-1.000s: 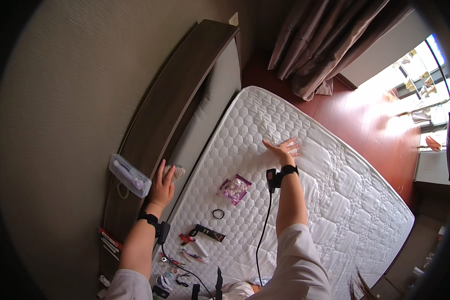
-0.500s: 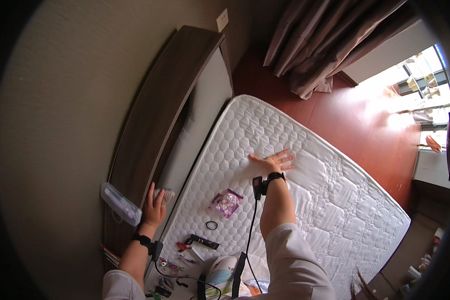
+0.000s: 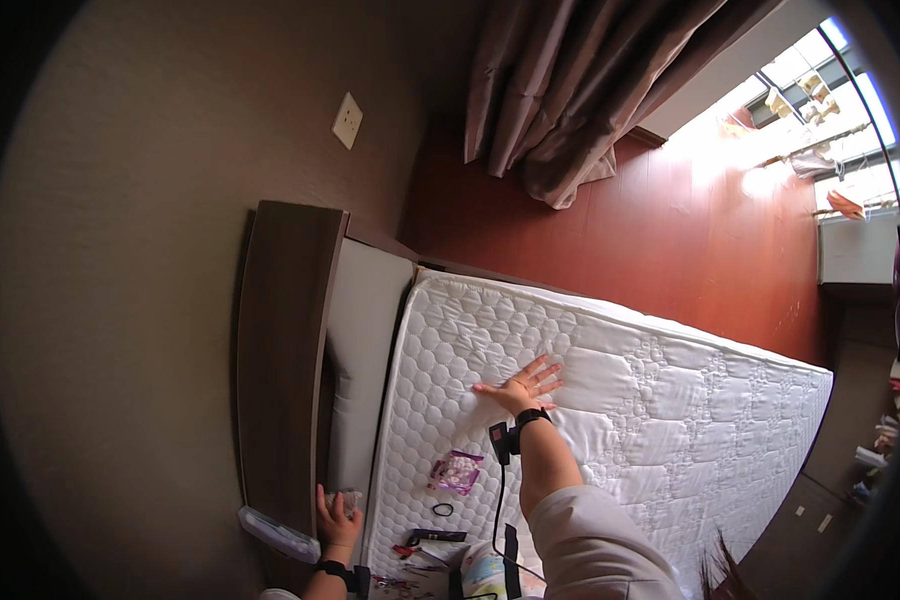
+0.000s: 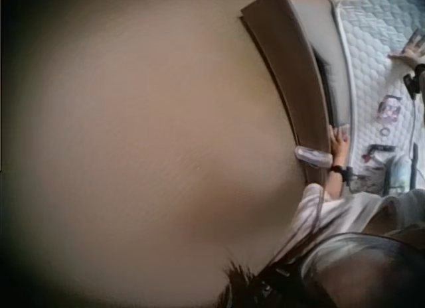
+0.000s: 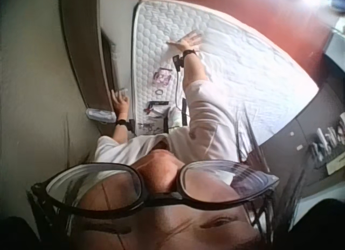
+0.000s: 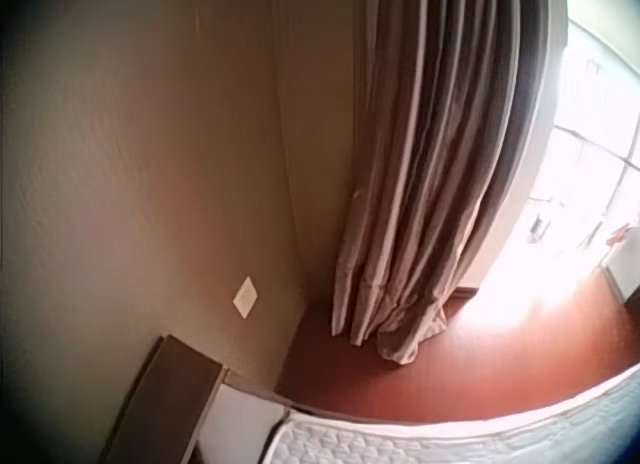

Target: The person wipes the side of a wooden headboard with a cloth, then picks up various small items from the mattress and places them into the headboard's storage compartment. Items handled include a hair tie, a small box, pens, keys, and a hair clip.

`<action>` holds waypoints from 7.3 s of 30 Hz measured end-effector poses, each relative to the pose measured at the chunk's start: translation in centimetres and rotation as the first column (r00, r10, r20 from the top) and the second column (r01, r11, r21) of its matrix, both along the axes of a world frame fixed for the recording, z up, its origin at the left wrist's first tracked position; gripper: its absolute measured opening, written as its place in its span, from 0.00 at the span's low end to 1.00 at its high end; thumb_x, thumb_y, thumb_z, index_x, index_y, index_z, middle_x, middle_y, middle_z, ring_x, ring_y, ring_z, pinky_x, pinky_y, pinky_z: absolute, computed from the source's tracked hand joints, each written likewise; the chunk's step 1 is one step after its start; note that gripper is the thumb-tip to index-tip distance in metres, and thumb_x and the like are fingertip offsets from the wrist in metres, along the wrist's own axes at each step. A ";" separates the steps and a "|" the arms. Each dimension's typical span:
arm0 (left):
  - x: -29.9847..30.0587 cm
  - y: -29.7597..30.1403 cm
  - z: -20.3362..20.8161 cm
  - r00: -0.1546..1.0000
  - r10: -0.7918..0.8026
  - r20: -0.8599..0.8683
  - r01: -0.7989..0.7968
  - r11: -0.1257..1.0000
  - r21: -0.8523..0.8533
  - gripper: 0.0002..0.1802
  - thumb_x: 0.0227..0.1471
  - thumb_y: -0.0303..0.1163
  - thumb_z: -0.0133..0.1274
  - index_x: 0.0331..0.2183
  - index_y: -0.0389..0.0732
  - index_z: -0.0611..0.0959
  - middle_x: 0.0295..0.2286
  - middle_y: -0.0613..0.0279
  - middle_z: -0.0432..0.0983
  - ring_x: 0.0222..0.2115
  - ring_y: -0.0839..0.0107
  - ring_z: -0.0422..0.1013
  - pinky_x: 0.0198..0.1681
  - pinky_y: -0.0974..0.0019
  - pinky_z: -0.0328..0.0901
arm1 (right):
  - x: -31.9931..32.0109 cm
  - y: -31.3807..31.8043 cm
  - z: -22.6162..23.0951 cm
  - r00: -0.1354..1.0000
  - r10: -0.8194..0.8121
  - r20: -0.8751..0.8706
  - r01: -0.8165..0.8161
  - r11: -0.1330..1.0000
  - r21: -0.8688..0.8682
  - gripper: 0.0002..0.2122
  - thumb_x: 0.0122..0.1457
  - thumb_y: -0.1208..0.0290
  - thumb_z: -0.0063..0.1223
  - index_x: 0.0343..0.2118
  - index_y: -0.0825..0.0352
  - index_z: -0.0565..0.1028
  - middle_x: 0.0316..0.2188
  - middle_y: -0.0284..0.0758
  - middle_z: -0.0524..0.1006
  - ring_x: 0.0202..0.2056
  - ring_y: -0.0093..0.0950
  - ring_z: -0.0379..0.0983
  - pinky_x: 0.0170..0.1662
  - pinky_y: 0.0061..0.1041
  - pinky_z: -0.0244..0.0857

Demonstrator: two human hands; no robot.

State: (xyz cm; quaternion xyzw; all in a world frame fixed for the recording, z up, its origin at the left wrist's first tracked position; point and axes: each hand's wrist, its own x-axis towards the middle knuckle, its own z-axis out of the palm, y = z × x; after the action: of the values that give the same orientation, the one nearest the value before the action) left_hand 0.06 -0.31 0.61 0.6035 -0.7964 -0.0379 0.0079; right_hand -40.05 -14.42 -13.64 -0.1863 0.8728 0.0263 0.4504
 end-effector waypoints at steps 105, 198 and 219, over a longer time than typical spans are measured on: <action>-39.2 20.5 -15.8 -0.961 -0.114 0.253 0.267 -0.626 0.733 0.89 0.22 0.63 0.71 0.57 0.43 0.15 0.57 0.32 0.06 0.60 0.35 0.10 0.52 0.20 0.35 | 24.9 1.5 15.6 -0.537 0.472 -0.700 0.246 -0.706 -0.665 0.23 0.57 0.85 0.44 0.57 0.75 0.58 0.61 0.53 0.57 0.60 0.47 0.57 0.60 0.36 0.54; -40.2 11.5 -15.7 -0.974 -0.094 0.205 0.217 -0.633 0.743 0.88 0.22 0.78 0.58 0.58 0.37 0.18 0.56 0.26 0.06 0.56 0.26 0.09 0.48 0.16 0.29 | 32.0 7.6 8.1 -0.086 -0.930 -0.357 0.702 -0.310 0.641 0.17 0.63 0.65 0.38 0.52 0.62 0.71 0.62 0.36 0.61 0.66 0.34 0.46 0.68 0.47 0.23; -40.4 11.3 -14.5 -0.982 -0.085 0.167 0.182 -0.639 0.748 0.85 0.23 0.76 0.60 0.60 0.43 0.21 0.58 0.30 0.08 0.58 0.31 0.10 0.50 0.17 0.28 | 33.0 6.8 5.6 0.105 -0.882 -0.460 0.728 -0.246 0.640 0.17 0.62 0.67 0.33 0.48 0.62 0.74 0.59 0.35 0.65 0.65 0.37 0.49 0.66 0.51 0.26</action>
State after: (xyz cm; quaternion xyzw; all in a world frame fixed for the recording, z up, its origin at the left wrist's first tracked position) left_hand -40.37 10.99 -13.86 -0.6595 -0.6094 0.2889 -0.3320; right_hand -7.08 -7.62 -8.04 0.6562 0.6019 0.0749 0.4490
